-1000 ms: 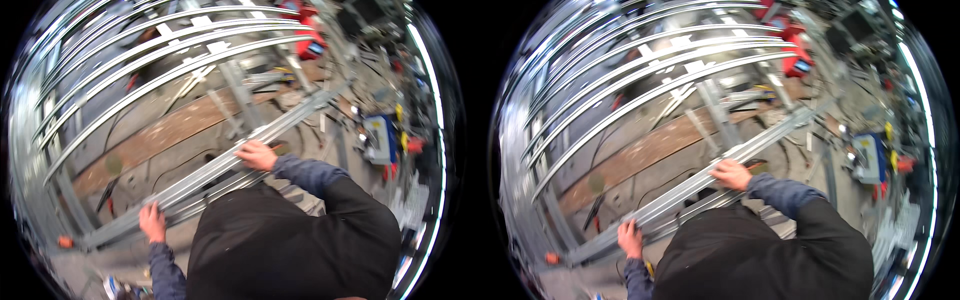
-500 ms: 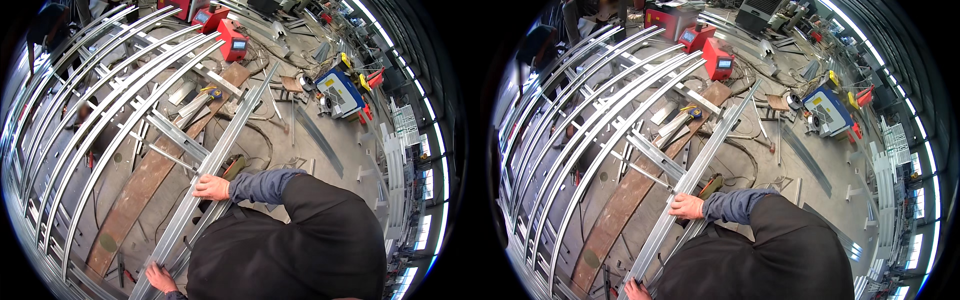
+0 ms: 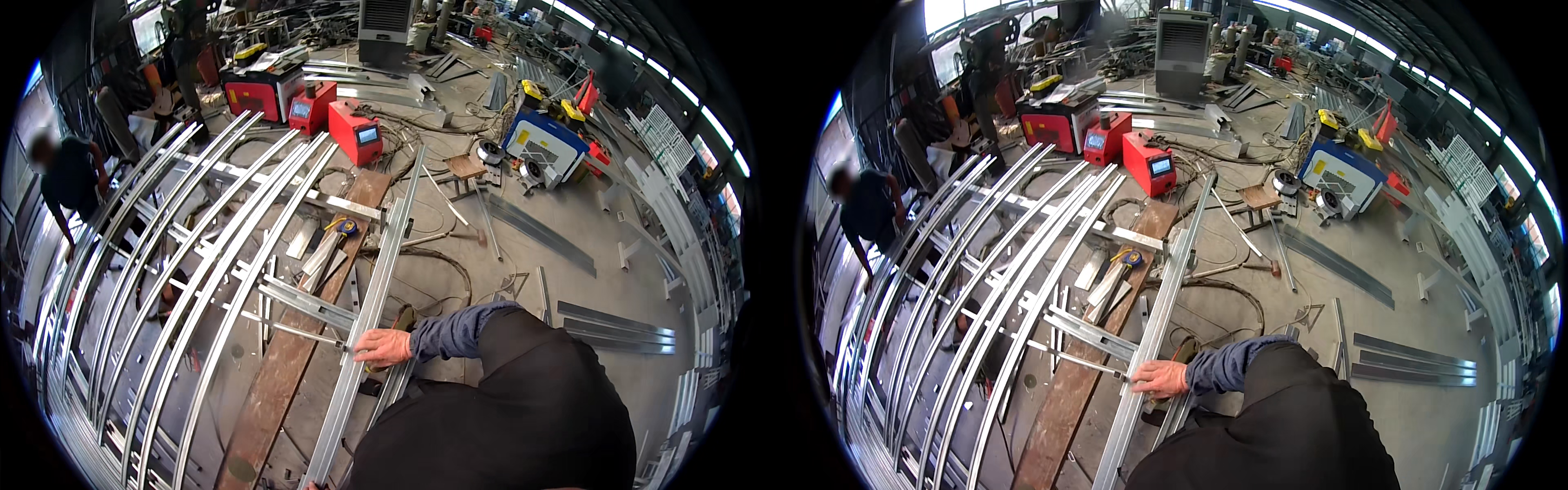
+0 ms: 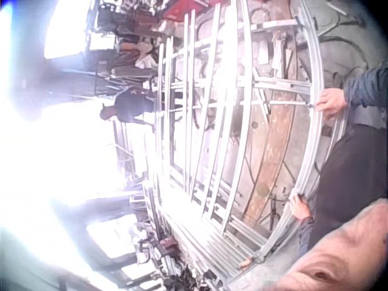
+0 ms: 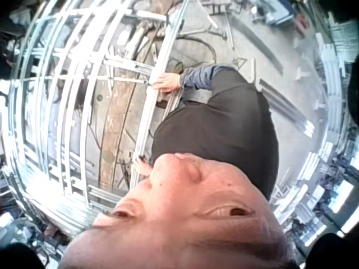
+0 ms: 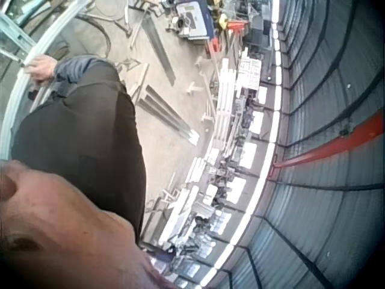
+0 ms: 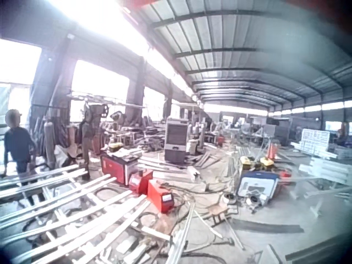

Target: The person assembles a metal frame by placing long metal bars into a jig and securing them with a pneumatic rivet gun. They repeatedly position bars, align them, and fasten them to the structure.

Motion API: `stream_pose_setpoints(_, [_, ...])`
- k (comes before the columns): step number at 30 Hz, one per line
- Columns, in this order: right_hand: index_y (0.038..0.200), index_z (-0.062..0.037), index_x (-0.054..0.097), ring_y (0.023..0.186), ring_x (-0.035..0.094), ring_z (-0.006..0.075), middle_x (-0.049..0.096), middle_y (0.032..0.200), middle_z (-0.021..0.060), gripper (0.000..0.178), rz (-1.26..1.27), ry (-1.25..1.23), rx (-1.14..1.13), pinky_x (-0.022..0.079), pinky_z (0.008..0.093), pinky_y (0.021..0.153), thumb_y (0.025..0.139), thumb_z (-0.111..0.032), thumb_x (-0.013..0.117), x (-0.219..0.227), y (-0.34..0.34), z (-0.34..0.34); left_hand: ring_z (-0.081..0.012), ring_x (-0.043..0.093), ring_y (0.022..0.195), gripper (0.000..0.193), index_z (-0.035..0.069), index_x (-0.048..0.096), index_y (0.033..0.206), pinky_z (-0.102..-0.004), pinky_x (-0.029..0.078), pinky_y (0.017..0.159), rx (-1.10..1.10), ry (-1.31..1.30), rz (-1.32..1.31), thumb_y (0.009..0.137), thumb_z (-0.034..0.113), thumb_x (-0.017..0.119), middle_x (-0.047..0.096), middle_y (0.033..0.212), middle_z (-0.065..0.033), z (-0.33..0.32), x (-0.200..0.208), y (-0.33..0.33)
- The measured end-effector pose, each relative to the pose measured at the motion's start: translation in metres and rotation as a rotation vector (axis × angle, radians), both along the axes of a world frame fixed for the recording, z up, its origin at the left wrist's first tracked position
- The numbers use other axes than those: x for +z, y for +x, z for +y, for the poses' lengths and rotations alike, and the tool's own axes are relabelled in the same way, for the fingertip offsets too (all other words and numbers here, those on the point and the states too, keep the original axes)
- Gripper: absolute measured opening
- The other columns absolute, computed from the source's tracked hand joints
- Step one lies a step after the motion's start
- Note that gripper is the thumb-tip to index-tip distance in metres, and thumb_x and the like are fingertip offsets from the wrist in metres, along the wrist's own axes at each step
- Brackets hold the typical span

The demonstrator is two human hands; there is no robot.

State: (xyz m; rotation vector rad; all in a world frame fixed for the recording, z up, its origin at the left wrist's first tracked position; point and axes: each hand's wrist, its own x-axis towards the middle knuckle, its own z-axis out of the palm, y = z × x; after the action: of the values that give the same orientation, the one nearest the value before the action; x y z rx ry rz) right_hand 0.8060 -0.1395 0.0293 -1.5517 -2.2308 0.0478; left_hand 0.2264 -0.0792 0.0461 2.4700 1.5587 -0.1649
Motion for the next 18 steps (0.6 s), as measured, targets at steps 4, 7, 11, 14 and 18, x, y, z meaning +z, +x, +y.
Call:
stream_pose_setpoints(4, [0.137,-0.0074,0.061,0.133,0.055,0.0362,0.058,0.140,0.0163,0.066,-0.050,-0.155,-0.278,0.045,0.0459,0.115,0.080,-0.033,0.083,0.012,0.063,0.000,-0.0388,0.064,0.122,0.048,0.015,0.066,0.141,-0.0486,0.051,0.105,-0.028,-0.044,0.092,0.100,0.041,0.063,0.067,0.136,-0.0160,0.007,-0.008,-0.008])
stream_pose_setpoints(7, [0.122,-0.0077,0.064,0.121,0.059,0.0372,0.061,0.123,0.0139,0.055,-0.093,-0.239,-0.199,0.050,0.0477,0.104,0.079,-0.034,0.084,0.000,0.089,0.003,-0.0400,0.064,0.121,0.044,0.014,0.067,0.139,-0.0490,0.052,0.103,-0.136,0.089,0.160,0.100,0.035,0.062,0.067,0.134,-0.0143,0.003,0.008,0.002])
stream_pose_setpoints(11, [0.113,-0.0105,0.067,0.107,0.063,0.0327,0.062,0.108,0.0094,0.047,-0.188,-0.186,-0.130,0.053,0.0465,0.094,0.076,-0.034,0.084,-0.015,0.090,0.017,-0.0412,0.064,0.120,0.041,0.015,0.067,0.137,-0.0498,0.052,0.102,-0.138,0.145,0.137,0.101,0.032,0.061,0.067,0.133,-0.0140,-0.001,-0.002,-0.008])
stream_pose_setpoints(14, [0.114,-0.0111,0.067,0.108,0.063,0.0313,0.063,0.109,0.0086,0.048,-0.214,-0.137,-0.136,0.053,0.0453,0.096,0.075,-0.034,0.084,-0.021,0.090,0.013,-0.0416,0.064,0.117,0.039,0.015,0.067,0.136,-0.0500,0.053,0.099,-0.167,0.155,0.200,0.101,0.031,0.061,0.067,0.134,-0.0137,-0.001,-0.004,-0.010])
stream_pose_setpoints(18, [0.115,-0.0108,0.067,0.109,0.063,0.0301,0.064,0.111,0.0076,0.051,-0.213,-0.079,-0.190,0.053,0.0445,0.100,0.073,-0.032,0.085,-0.028,0.086,0.004,-0.0401,0.064,0.114,0.039,0.015,0.067,0.135,-0.0500,0.054,0.095,-0.161,0.135,0.196,0.099,0.029,0.062,0.067,0.133,-0.0130,0.003,-0.012,-0.008])
